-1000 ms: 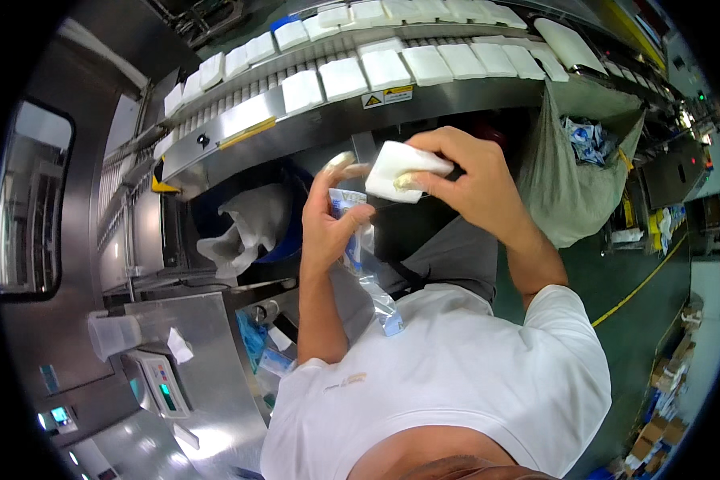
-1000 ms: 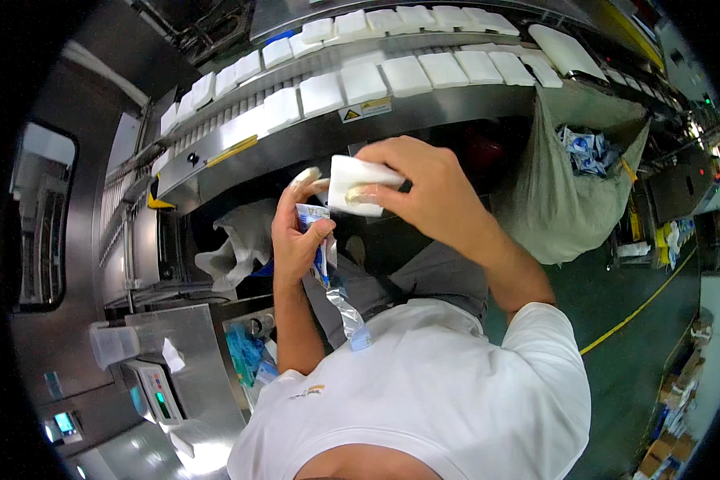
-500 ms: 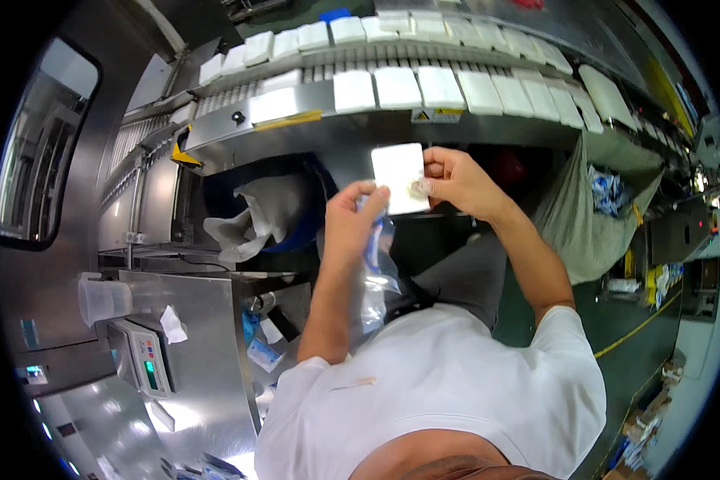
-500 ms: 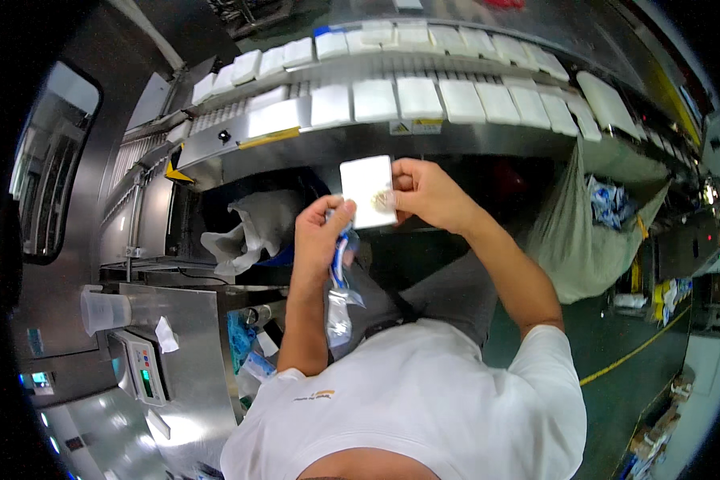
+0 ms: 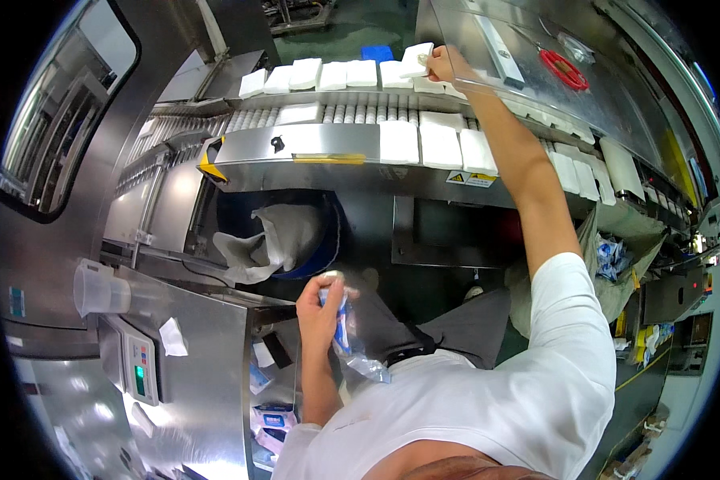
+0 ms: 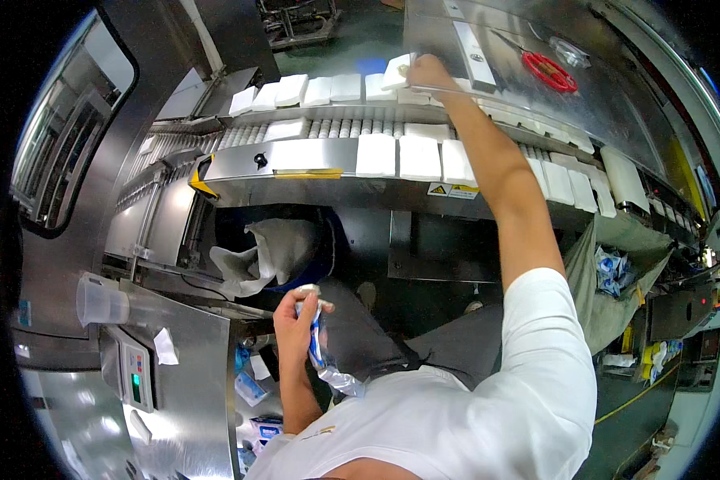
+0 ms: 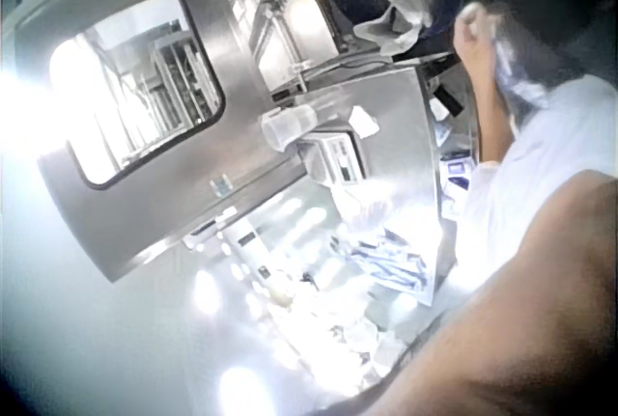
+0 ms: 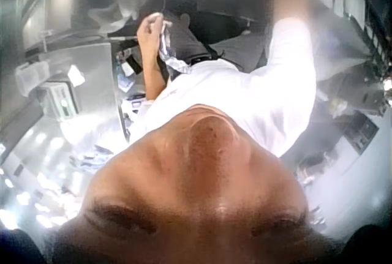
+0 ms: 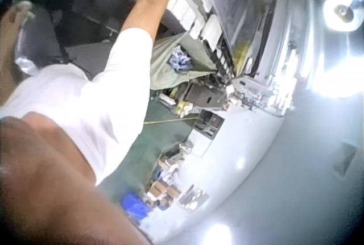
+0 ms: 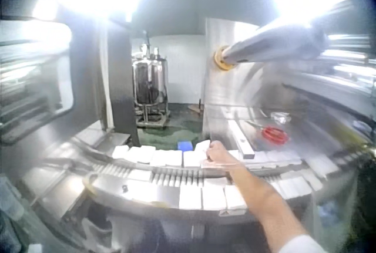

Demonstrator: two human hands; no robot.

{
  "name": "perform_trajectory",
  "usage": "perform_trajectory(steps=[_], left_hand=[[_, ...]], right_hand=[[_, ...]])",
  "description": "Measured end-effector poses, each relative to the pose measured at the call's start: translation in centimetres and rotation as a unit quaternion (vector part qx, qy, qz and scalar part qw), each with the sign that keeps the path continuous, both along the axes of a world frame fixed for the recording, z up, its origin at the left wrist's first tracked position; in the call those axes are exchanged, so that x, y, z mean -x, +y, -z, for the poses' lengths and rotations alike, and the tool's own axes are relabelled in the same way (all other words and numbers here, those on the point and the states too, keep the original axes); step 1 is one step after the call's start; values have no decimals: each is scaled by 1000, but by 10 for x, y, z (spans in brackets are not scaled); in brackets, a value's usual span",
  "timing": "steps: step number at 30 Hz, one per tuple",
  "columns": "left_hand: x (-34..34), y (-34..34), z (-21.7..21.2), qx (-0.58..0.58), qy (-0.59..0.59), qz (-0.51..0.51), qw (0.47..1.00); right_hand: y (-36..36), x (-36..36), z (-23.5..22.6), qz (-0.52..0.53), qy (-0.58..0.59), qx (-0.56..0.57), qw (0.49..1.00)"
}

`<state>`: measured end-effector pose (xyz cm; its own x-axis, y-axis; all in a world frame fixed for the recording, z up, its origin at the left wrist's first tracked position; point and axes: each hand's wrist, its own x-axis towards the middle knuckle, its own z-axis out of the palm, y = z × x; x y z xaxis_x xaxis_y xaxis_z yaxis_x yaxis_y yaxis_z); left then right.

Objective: The person interacts with a control panel, collects packaged items from a conveyor, and uses shears to open several individual blue packages, removing the contents by hand.

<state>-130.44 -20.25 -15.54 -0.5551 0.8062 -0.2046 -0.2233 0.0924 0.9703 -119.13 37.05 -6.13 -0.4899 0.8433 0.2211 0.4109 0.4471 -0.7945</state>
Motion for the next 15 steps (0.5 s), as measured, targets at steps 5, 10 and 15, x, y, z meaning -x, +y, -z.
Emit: perform_trajectory(steps=[5,10,15], left_hand=[[2,-13,6,22,-43,-24,999],[6,-13,12,60,-59,-16,996],[8,0,17,33,-60,25,997]], right_hand=[[33,29,12,21,-146,-64,987],[44,16,12,-68,-167,-96,979],[91,-5,34,-146,-86,-130,977]])
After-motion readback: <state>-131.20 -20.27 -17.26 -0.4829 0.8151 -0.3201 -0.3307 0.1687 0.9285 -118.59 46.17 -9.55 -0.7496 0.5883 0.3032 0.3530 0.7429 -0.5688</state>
